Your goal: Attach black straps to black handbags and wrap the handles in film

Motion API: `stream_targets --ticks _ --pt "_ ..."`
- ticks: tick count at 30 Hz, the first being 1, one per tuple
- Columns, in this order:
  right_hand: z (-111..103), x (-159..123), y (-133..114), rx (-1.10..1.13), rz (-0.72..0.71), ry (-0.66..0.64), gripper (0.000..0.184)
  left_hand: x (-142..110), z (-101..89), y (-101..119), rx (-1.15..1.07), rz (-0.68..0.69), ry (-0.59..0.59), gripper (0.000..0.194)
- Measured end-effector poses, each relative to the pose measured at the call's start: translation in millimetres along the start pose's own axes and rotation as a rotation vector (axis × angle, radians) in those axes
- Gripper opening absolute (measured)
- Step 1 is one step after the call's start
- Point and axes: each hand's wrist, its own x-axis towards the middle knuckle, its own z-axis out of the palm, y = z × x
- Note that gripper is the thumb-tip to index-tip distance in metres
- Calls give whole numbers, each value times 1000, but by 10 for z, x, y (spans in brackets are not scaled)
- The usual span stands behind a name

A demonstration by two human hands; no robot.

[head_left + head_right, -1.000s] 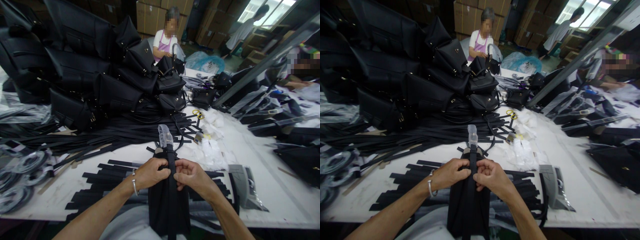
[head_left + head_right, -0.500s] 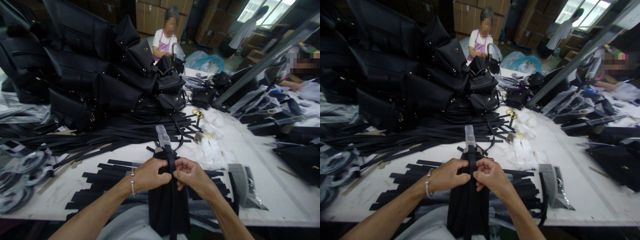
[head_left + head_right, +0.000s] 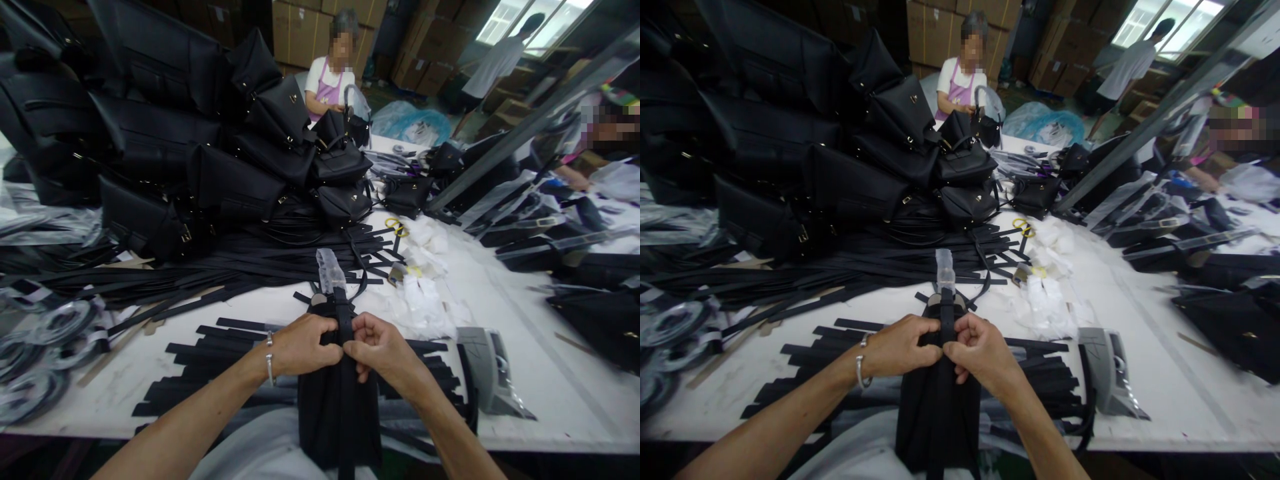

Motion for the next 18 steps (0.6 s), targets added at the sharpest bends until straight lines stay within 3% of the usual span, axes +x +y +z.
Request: stream_targets --ticks 5,18 --pt "-86 -6 -7 106 28 -98 42 49 33 -53 -47 -21 0 16" --pt "-22 -25 -52 -83 14 7 25 77 130 -132 -261 -99 -26 27"
